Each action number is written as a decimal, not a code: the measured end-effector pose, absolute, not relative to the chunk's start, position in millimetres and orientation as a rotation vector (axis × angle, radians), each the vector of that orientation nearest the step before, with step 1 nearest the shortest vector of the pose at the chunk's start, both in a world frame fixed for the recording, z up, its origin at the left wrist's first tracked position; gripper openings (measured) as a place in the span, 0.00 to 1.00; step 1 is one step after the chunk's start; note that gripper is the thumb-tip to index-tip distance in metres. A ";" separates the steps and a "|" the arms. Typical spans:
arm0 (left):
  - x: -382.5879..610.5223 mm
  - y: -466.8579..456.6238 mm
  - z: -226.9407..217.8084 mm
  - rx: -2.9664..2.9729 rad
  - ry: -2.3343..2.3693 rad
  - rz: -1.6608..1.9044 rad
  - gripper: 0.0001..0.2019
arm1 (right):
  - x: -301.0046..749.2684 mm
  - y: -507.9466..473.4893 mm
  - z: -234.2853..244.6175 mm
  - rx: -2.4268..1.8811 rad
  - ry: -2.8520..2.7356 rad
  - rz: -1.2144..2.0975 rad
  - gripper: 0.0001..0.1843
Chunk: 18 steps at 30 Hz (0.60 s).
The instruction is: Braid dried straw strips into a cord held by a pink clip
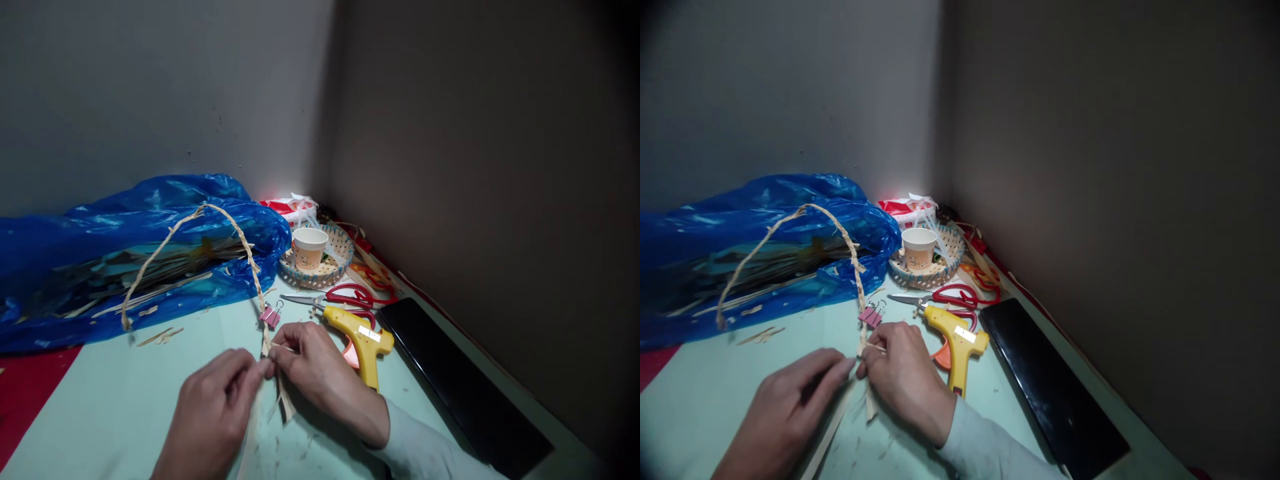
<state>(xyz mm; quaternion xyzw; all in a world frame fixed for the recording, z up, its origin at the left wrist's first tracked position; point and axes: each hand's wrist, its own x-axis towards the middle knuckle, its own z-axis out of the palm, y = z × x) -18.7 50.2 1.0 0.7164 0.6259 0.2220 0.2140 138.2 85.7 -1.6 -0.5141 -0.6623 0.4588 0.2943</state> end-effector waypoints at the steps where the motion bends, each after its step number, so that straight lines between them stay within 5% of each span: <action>1: -18.9 57.0 4.1 1.820 1.771 0.679 0.14 | 138.6 85.7 -1.5 -1.360 -1.770 1.237 0.10; 8: -22.0 94.3 -1.4 1.077 1.408 0.683 0.18 | 142.1 86.9 4.4 -1.410 -1.796 1.286 0.13; 14: -26.4 91.7 1.0 1.612 1.554 0.637 0.06 | 141.9 89.9 4.3 -1.469 -1.832 1.237 0.11; 18: -18.2 84.2 0.8 2.113 1.710 0.675 0.09 | 142.8 91.4 4.6 -1.410 -1.767 1.326 0.11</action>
